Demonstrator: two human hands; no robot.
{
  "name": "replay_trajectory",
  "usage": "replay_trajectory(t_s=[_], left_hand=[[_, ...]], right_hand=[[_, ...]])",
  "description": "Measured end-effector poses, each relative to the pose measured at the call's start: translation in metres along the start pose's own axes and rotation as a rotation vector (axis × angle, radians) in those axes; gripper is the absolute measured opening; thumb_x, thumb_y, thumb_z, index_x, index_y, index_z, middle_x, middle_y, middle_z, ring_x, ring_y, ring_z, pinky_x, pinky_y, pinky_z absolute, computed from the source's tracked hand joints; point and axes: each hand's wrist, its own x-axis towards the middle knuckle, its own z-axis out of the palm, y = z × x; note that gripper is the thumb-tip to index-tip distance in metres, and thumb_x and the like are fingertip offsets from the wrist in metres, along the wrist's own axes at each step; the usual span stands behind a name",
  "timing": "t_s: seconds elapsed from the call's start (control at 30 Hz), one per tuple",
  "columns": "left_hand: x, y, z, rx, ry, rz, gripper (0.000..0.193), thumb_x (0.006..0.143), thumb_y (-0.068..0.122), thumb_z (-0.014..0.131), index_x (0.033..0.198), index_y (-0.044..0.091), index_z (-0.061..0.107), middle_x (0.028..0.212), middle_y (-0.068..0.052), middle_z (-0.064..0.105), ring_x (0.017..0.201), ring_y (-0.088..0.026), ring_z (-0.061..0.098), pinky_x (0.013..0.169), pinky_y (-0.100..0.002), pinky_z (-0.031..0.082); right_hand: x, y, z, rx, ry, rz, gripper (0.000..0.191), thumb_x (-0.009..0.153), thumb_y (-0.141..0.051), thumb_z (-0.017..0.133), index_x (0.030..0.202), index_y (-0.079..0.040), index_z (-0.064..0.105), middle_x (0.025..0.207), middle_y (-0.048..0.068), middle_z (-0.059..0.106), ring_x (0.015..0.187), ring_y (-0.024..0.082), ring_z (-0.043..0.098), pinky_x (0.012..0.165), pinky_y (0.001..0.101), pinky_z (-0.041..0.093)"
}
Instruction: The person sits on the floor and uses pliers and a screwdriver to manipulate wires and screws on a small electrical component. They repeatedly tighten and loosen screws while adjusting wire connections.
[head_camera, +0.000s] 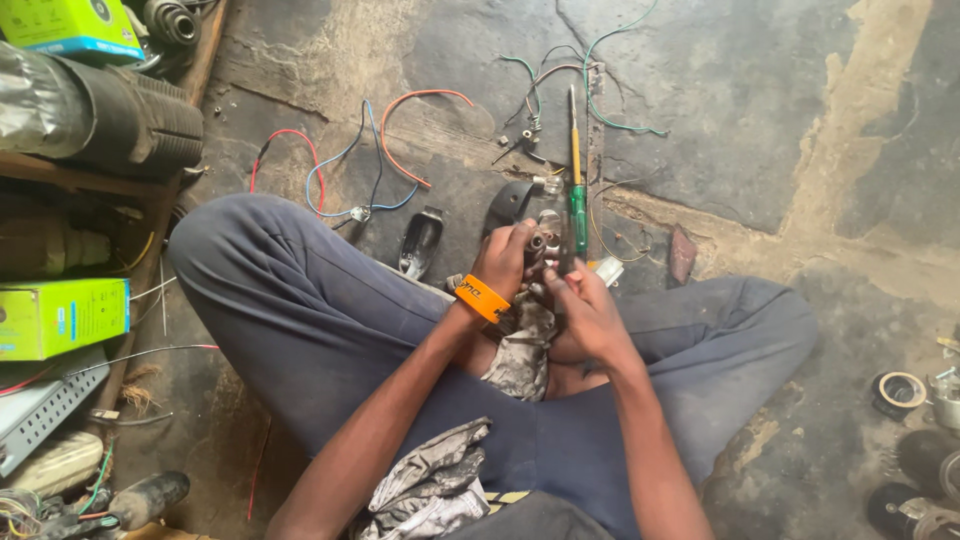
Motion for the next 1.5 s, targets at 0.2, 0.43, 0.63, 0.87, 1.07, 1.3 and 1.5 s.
replay_trajectory(t_s=[0.2,0.43,0.63,0.87,1.07,1.3,1.5], left_hand=[[-0.001,0.014,-0.001,-0.169,-0.139,0.024,0.027,0.104,0.028,0.052,0.1,0.003,0.061,0.072,-0.004,0.066,0.057,-0.008,0.063,0.046,-0.024,0.05],[-0.004,0.024,0.003,-0.232,-0.129,0.082,0.025,0.093,0.005,0.073,0.11,0.001,0.056,0.095,-0.009,0.072,0.076,-0.011,0.072,0.064,-0.026,0.061],[-0.008,0.036,-0.001,-0.021,0.008,0.116,0.027,0.088,0.006,0.08,0.109,0.002,0.063,0.092,-0.008,0.074,0.077,-0.011,0.07,0.066,-0.027,0.059],[-0.007,0.039,-0.002,-0.073,0.12,0.156,0.029,0.084,0.007,0.083,0.103,0.002,0.062,0.094,-0.005,0.074,0.086,-0.009,0.073,0.072,-0.025,0.063],[-0.004,0.032,-0.003,-0.087,0.103,0.18,0.03,0.083,0.004,0.084,0.103,0.002,0.062,0.095,-0.006,0.075,0.088,-0.009,0.073,0.078,-0.024,0.062],[-0.006,0.036,-0.002,-0.012,0.137,0.165,0.031,0.081,0.007,0.086,0.102,0.002,0.063,0.093,-0.006,0.076,0.086,-0.009,0.073,0.077,-0.024,0.063],[-0.008,0.039,-0.001,-0.034,0.122,0.193,0.033,0.082,0.007,0.085,0.106,0.003,0.064,0.097,-0.004,0.074,0.09,-0.007,0.071,0.08,-0.024,0.061]], right_hand=[[0.002,-0.015,-0.005,0.151,0.064,0.03,0.035,0.105,-0.019,0.053,0.136,-0.003,0.052,0.097,0.006,0.067,0.082,0.014,0.068,0.069,0.0264,0.053],[-0.005,-0.027,-0.012,0.305,0.018,0.198,0.037,0.1,-0.011,0.06,0.134,0.001,0.049,0.107,0.008,0.066,0.095,0.018,0.07,0.081,0.0387,0.062],[-0.007,-0.036,-0.008,0.304,-0.002,0.24,0.047,0.097,-0.012,0.051,0.143,-0.005,0.041,0.11,0.014,0.068,0.093,0.022,0.074,0.079,0.0374,0.063],[-0.004,-0.016,-0.006,0.068,-0.014,0.115,0.035,0.105,-0.007,0.041,0.14,-0.001,0.042,0.115,0.015,0.07,0.093,0.018,0.071,0.074,0.0319,0.059],[-0.006,-0.012,-0.003,-0.18,-0.062,0.023,0.032,0.104,-0.009,0.048,0.136,-0.006,0.048,0.109,0.007,0.069,0.083,0.007,0.061,0.072,0.0237,0.053],[-0.008,-0.02,0.008,-0.281,0.015,0.005,0.024,0.109,-0.012,0.051,0.131,-0.001,0.054,0.083,0.002,0.055,0.07,0.007,0.052,0.063,0.024,0.045],[-0.01,-0.03,0.017,-0.376,0.15,-0.023,0.035,0.1,-0.011,0.058,0.134,-0.002,0.053,0.088,0.0,0.056,0.075,0.007,0.053,0.065,0.0247,0.047]])
